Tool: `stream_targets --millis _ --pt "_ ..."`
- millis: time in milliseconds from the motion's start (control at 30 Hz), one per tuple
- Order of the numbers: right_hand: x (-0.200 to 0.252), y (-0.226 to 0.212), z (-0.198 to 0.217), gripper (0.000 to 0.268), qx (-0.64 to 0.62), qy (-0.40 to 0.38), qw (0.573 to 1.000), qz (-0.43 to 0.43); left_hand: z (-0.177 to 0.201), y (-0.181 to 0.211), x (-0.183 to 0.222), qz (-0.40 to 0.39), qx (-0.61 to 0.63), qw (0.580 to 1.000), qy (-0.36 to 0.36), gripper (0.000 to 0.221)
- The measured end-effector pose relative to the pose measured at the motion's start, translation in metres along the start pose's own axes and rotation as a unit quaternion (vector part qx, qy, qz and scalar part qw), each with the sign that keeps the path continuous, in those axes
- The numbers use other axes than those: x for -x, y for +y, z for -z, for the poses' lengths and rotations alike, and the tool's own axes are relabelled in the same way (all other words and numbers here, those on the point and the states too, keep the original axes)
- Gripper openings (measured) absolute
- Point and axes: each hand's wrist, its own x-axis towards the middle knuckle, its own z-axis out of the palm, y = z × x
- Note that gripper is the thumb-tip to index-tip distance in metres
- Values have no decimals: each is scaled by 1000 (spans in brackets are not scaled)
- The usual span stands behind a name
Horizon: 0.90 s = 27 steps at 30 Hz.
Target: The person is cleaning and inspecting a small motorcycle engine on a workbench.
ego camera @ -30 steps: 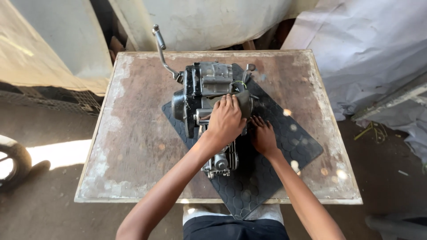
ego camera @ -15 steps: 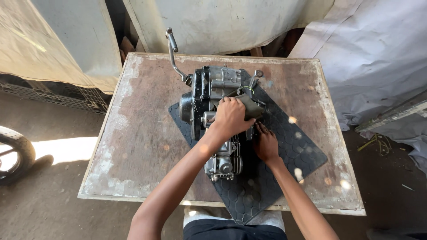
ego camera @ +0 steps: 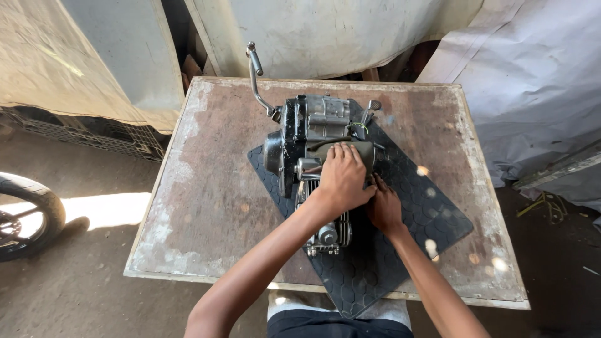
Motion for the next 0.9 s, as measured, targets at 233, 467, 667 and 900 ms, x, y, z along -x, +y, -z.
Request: stream_targets --millis 233,467,667,900 --pt "2 -4 3 84 11 -16 1000 -17 -44 -25 -31 -33 59 994 83 101" --pt "2 -1 -10 81 47 12 999 -8 1 -16 6 -68 21 996 48 103" --pt "-9 3 -20 72 119 40 992 29 19 -16 -2 -79 20 997 -10 80" --pt "-31 -6 -1 59 171 -25 985 13 -54 -65 -63 -72 185 975 -102 72"
